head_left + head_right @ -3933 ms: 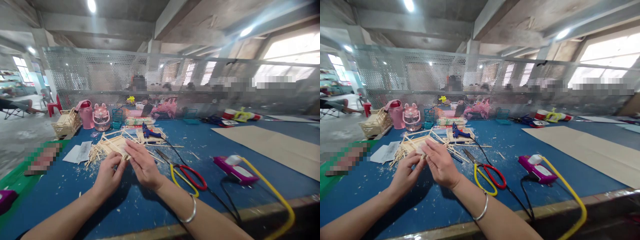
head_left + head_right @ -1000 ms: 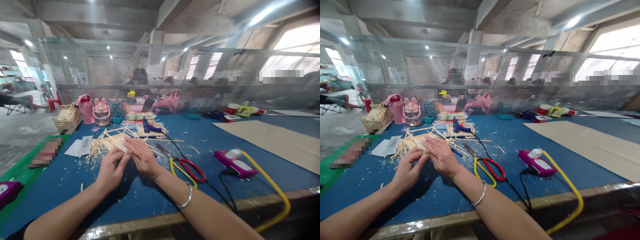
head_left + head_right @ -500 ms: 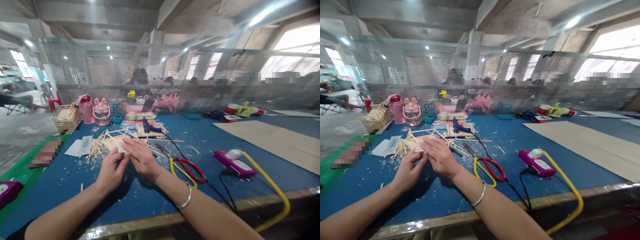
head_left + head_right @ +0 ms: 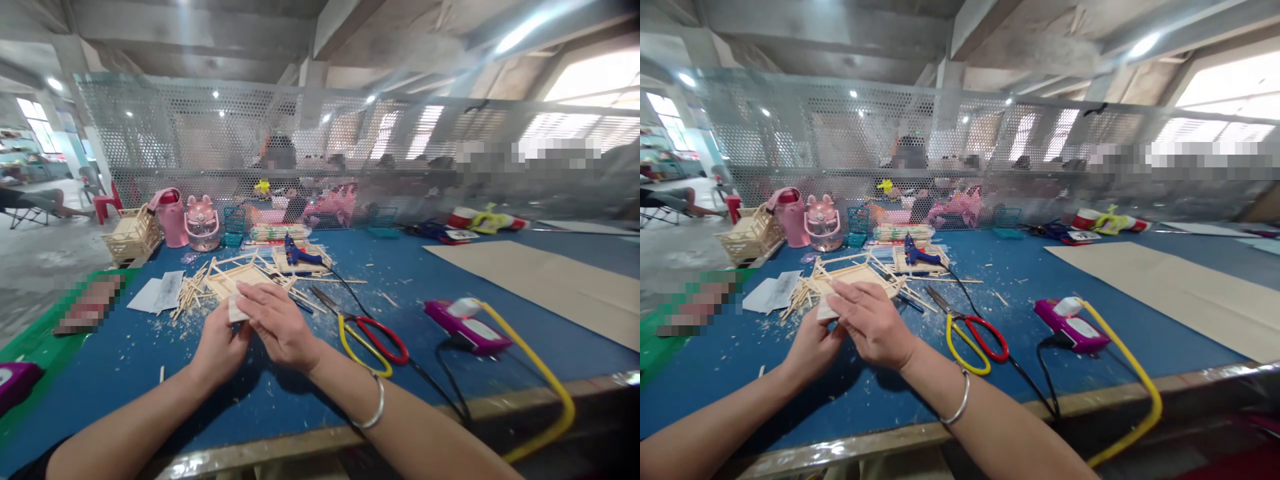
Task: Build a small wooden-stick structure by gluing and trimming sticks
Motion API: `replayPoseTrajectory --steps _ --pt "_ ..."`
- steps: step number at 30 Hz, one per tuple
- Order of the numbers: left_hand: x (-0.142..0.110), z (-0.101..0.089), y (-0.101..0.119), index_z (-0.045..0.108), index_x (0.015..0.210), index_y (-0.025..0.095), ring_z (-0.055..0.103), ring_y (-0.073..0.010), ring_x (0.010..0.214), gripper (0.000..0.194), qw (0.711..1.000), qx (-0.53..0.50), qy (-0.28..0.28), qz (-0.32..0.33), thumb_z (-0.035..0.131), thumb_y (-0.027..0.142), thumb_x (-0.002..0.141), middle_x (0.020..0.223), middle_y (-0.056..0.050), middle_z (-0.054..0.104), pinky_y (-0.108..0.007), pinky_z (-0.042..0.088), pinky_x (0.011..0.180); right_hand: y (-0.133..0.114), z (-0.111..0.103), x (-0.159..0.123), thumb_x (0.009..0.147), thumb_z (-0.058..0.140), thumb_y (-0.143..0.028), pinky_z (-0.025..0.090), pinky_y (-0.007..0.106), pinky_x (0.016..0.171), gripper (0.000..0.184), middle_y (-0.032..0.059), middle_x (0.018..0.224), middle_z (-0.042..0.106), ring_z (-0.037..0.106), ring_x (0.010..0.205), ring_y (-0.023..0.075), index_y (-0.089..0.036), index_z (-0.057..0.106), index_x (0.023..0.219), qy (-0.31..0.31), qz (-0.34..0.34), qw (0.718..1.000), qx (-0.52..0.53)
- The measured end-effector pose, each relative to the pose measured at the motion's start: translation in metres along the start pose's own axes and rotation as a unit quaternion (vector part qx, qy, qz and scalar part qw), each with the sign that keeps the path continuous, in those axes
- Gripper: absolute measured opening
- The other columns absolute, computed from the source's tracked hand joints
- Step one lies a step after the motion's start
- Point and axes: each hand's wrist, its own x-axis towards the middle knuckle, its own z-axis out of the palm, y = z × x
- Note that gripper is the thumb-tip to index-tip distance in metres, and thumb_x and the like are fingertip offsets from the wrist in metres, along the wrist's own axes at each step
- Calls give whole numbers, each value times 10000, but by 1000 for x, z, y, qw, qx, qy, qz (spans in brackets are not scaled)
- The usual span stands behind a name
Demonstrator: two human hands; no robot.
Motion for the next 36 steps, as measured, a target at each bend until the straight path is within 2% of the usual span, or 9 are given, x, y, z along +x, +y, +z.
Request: replayPoseTrajectory --steps 8,12,16,19,22,24,26,30,36 --pt "0 -3 5 608 663 167 545 -168 709 250 1000 -15 -10 3 461 297 817 726 -45 590 -277 429 673 3 -3 0 868 398 -152 433 382 926 353 130 1225 570 504 1158 172 -172 509 1203 -2 8 1000 -8" --pt "5 -6 4 518 552 169 466 -132 626 336 999 -35 -6 -41 454 334 838 632 -4 476 -247 373 609 14 -12 0 887 374 -136 401 387 962 351 97 1215 580 499 1163 170 -204 522 1198 86 110 990 -11" --pt "9 -5 -7 580 644 170 476 -141 674 312 986 -124 7 -116 482 414 813 674 -7 497 -249 389 647 14 -17 -2 900 369 -164 406 375 962 341 78 1198 589 521 1129 170 -228 534 1192 132 179 975 4" --pt "11 -1 -15 590 651 164 509 -145 692 396 944 -246 21 -219 488 526 772 680 -12 530 -258 435 688 11 -15 -4 895 388 -174 404 370 965 318 85 1174 606 535 1113 171 -211 561 1160 90 181 979 3" --pt "13 1 -16 553 580 153 498 -126 593 469 872 -340 42 -350 503 600 712 582 7 493 -277 472 654 10 -12 -5 891 394 -173 410 371 957 307 92 1158 617 545 1100 171 -198 576 1138 66 180 981 6" --pt "15 2 -15 524 549 150 502 -124 596 417 836 -360 55 -411 587 548 653 577 12 480 -288 486 648 11 -11 -5 893 389 -179 416 376 948 305 89 1140 627 553 1088 174 -200 583 1128 64 190 980 9" --pt "17 2 -13 480 518 157 524 -137 662 368 823 -367 61 -429 620 484 616 609 4 482 -291 493 664 12 -10 -5 895 385 -187 418 377 944 303 89 1124 636 560 1076 177 -198 590 1118 63 199 978 13" --pt "17 1 -12 409 500 184 542 -164 756 424 846 -372 39 -380 489 558 683 656 -14 492 -294 490 698 13 -9 -5 898 382 -198 425 373 932 301 84 1109 644 569 1057 178 -203 599 1106 53 219 974 21" --pt "11 -1 -13 559 749 181 528 -179 848 418 941 -227 -41 -249 384 556 808 855 -50 577 -284 448 737 19 -8 -9 903 377 -213 442 351 916 300 79 1089 651 577 1036 172 -199 610 1091 50 248 967 21"
